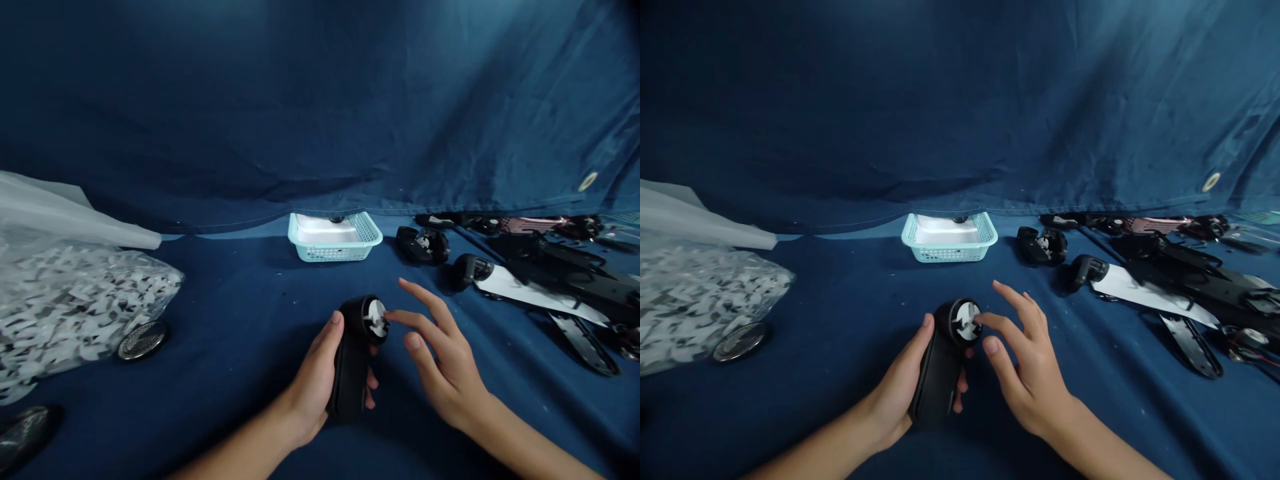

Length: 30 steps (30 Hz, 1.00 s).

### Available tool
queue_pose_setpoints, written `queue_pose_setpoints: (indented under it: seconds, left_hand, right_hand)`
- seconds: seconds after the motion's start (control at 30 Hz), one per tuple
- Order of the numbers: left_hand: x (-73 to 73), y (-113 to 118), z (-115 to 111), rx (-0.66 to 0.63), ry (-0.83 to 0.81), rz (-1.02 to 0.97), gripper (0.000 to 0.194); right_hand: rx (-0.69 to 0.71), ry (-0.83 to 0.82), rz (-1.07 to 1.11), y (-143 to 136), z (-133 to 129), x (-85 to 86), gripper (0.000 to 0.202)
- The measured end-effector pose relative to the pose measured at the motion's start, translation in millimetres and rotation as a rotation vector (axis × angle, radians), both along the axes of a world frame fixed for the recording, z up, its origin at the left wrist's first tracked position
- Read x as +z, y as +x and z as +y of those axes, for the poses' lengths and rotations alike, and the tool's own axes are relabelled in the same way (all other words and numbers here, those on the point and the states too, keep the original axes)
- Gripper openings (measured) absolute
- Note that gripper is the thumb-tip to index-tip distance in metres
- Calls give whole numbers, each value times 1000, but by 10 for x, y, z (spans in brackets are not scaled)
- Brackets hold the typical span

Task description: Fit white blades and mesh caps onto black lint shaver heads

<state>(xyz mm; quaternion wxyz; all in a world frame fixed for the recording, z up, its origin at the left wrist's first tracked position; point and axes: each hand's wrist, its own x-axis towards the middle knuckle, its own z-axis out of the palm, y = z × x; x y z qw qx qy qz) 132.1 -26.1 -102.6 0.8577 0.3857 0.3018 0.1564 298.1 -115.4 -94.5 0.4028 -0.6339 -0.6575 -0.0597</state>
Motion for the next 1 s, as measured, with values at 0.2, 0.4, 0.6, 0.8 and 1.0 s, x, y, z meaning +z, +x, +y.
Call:
queue_pose_setpoints:
  seconds: [0.2, 0.4, 0.6, 0.8, 1.0]
  left_hand:
    - [2, 12, 5, 5, -14, 19, 76]
    - [-9, 14, 10, 11, 0, 0, 76]
    - [14, 16, -12, 28, 18, -20, 72]
    - [13, 21, -6, 25, 11, 5, 74]
    - [-12, 5, 1, 9, -14, 6, 77]
  right_hand:
    - [61, 12, 44, 33, -36, 19, 30]
    - [190, 78, -59, 71, -33, 11, 32]
    - [191, 140, -244, 63, 2, 8, 38]
    - [-35, 131, -345, 64, 35, -3, 38]
    - [17, 181, -332, 74, 34, -2, 35]
